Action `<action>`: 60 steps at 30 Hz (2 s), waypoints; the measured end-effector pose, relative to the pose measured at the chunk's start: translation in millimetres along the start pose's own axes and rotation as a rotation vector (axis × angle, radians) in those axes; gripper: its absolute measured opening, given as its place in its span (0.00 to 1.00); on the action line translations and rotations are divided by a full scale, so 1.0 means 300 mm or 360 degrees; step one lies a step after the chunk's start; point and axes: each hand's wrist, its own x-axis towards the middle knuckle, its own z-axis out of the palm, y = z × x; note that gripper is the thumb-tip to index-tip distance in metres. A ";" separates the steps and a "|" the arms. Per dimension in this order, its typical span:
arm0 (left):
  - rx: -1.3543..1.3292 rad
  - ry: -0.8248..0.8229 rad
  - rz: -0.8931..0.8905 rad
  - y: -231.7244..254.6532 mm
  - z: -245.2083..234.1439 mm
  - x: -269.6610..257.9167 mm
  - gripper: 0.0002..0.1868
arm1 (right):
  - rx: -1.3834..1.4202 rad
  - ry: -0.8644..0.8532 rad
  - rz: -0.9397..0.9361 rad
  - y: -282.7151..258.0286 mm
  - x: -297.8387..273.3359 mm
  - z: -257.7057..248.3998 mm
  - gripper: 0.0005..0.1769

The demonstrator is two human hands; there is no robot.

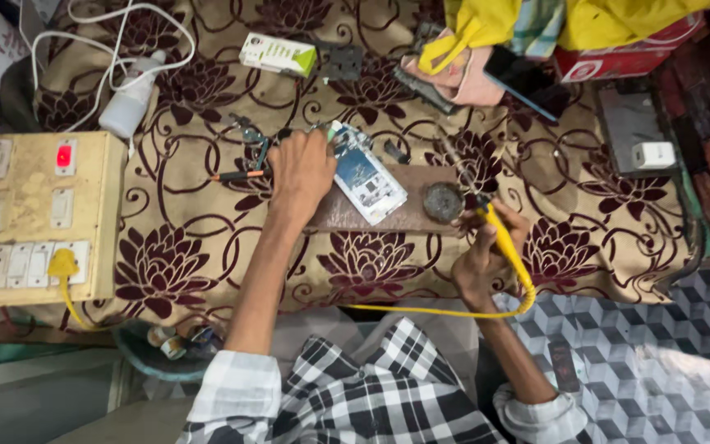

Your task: The person uses a soldering iron and solder wire to work on a small circuit board placed on a table. They repeatedly apply heat and solder to specific points on the board while holding the tools with both hands.

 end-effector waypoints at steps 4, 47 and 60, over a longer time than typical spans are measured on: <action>-0.0378 -0.0766 -0.0501 0.015 0.030 0.057 0.07 | 0.0060 0.0021 -0.0011 -0.008 -0.007 0.011 0.32; -0.2502 0.0477 -0.1151 0.160 -0.227 -0.367 0.14 | -0.0175 -0.0032 0.0356 0.039 -0.106 0.037 0.14; -0.2605 0.0600 -0.1105 0.182 0.000 -0.202 0.19 | -0.0163 -0.0137 0.0367 0.058 -0.035 0.064 0.12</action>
